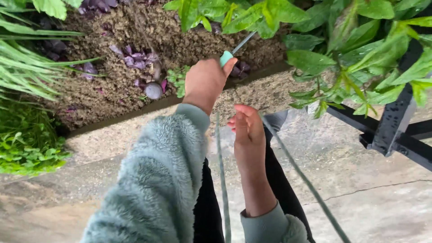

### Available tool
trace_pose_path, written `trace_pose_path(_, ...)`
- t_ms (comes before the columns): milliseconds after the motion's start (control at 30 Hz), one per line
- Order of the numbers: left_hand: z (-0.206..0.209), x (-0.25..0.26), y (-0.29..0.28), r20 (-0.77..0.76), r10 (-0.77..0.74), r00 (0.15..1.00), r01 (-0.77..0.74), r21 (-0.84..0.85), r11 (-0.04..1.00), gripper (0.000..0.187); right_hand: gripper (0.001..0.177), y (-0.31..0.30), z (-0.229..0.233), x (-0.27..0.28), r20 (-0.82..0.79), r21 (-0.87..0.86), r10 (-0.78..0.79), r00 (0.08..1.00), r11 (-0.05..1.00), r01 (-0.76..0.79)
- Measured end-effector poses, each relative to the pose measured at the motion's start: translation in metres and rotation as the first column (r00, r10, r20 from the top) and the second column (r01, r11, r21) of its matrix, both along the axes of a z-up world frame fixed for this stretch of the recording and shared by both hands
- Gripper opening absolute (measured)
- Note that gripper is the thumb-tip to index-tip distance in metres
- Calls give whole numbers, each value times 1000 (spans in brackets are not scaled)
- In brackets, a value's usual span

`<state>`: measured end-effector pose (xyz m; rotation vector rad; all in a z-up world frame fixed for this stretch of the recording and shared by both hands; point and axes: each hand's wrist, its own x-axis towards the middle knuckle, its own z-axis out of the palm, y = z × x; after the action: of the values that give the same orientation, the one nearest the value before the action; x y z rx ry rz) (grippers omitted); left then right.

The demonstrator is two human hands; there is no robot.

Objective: The person uses a small hand hoe to loosen soil and remove weeds from a raised garden bed. They work methodically along the edge of the bed, clearing small green weeds and purple-leafed plants from around the base of larger green plants.

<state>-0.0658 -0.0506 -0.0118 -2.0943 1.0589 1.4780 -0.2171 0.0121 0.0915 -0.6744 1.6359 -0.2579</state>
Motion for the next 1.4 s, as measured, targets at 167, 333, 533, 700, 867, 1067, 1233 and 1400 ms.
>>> trace_pose_path(167,25,9,35,11,80,997,-81,45,996,78,29,3,-1,-5,51,12,20,998,1000,-20)
trace_pose_path(333,51,7,43,14,68,998,-69,20,997,77,26,-18,5,-4,66,-39,8,998,999,-5)
trace_pose_path(533,12,3,15,81,-84,993,92,-93,991,69,26,3,-9,-7,52,-59,12,999,998,-9)
trace_pose_path(700,10,0,51,142,32,989,-29,-24,999,74,26,22,-29,-10,64,-15,52,997,999,-52)
trace_pose_path(867,42,-13,58,102,188,977,-194,54,979,79,34,11,-23,3,-12,172,99,995,980,-96)
trace_pose_path(1067,91,-41,46,-101,274,957,-267,77,961,83,70,-11,-58,18,41,314,-63,997,948,47)
trace_pose_path(1233,166,-32,61,-244,538,807,-578,-143,803,62,36,-41,-63,12,-64,238,-11,998,971,25)
trace_pose_path(1400,185,-115,183,-214,753,622,-766,-368,527,34,41,-35,-87,5,-180,89,-44,983,994,61)
